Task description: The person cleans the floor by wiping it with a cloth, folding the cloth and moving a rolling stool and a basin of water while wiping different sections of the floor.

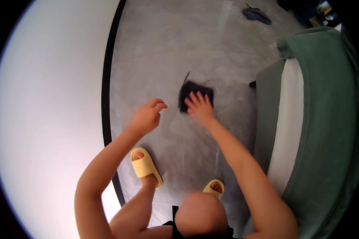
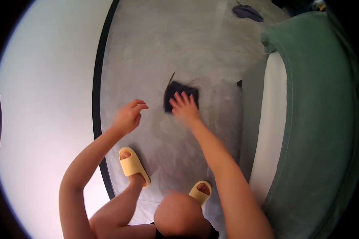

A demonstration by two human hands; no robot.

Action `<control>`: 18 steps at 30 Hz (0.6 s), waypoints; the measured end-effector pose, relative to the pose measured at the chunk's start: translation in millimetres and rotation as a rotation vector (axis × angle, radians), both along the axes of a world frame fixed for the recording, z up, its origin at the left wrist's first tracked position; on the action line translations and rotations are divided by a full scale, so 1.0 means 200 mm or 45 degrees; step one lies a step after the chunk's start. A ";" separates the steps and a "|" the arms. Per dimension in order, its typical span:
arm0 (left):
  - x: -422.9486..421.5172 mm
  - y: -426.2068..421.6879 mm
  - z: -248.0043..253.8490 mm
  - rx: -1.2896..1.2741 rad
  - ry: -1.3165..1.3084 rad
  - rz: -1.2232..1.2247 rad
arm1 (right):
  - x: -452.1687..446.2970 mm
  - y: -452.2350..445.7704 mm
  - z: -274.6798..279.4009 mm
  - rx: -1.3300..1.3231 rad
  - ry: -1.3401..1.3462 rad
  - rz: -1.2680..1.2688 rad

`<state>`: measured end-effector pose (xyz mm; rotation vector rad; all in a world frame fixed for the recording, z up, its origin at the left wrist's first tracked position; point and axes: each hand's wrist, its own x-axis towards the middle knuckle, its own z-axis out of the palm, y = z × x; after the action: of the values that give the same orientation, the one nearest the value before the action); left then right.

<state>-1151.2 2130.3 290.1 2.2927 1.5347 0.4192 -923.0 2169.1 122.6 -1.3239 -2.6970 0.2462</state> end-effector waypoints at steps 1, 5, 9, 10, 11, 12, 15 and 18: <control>0.04 0.05 -0.11 0.021 -0.036 -0.066 | 0.00 -0.10 0.00 -0.031 -0.005 0.092; 0.18 0.11 -0.47 -0.162 0.031 -0.467 | 0.08 -0.40 0.07 -0.136 0.721 -0.058; 0.25 0.09 -0.66 -0.069 0.152 -0.885 | 0.24 -0.51 0.18 -0.064 0.801 -0.331; 0.26 0.07 -0.72 -0.086 0.204 -0.893 | 0.27 -0.53 0.20 -0.065 0.764 -0.373; 0.27 0.06 -0.74 -0.099 0.256 -0.911 | 0.30 -0.54 0.21 -0.062 0.728 -0.425; 0.28 0.06 -0.77 -0.051 0.319 -0.975 | 0.31 -0.55 0.21 -0.071 0.715 -0.538; 0.39 0.09 -0.84 0.044 0.298 -1.572 | 0.37 -0.57 0.25 -0.072 0.651 -0.611; 0.55 0.17 -0.89 0.081 0.010 -1.978 | 0.41 -0.62 0.25 -0.107 0.564 -0.745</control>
<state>-1041.0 2163.5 112.6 2.6841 -0.5156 -0.0118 -840.7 2044.6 171.8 -1.7602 -1.8721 0.5138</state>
